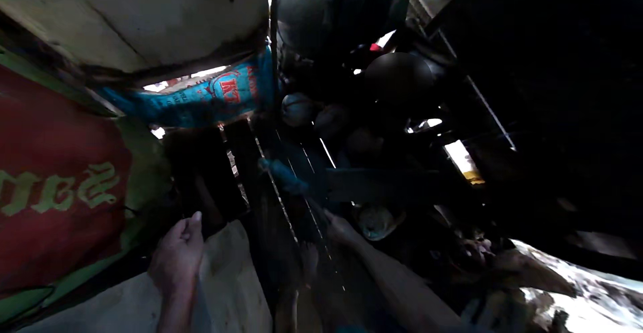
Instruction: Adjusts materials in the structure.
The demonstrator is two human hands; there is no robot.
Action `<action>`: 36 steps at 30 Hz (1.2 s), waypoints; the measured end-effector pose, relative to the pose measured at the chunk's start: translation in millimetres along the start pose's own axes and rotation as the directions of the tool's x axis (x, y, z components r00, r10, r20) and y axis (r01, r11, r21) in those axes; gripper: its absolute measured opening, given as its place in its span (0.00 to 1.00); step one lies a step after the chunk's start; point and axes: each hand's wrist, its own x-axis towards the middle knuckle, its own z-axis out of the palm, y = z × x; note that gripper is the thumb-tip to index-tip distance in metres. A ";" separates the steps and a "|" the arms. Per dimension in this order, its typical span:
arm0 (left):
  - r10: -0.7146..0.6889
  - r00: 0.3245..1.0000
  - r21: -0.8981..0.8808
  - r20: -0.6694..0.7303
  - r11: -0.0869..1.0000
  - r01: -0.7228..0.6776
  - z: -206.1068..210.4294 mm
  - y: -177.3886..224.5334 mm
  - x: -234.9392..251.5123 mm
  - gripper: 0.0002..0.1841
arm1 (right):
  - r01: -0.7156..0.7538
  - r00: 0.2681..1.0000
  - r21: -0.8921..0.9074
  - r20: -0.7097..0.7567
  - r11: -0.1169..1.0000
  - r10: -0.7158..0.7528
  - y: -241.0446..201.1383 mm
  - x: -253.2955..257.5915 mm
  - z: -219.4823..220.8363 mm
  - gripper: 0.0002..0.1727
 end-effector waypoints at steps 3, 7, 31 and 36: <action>0.052 0.998 0.020 -0.021 0.998 -0.051 1.9 -0.5 2.5 0.26 | -0.017 0.984 0.025 -0.180 1.000 0.021 -40.8 22.9 -8.3 0.45; 0.081 0.997 0.039 -0.014 0.996 -0.081 3.8 -5.6 2.1 0.27 | 0.106 0.983 0.234 -0.171 0.967 -0.066 -43.9 1.7 30.2 0.51; 0.304 0.952 0.029 0.035 0.952 -0.305 11.2 -15.8 10.7 0.29 | 0.027 0.990 0.409 -0.139 0.912 0.033 34.0 -71.7 118.7 0.44; 0.296 0.953 0.053 0.055 0.953 -0.299 9.2 -16.4 10.9 0.28 | 0.018 0.994 0.353 -0.111 0.935 0.023 51.5 -87.1 115.2 0.49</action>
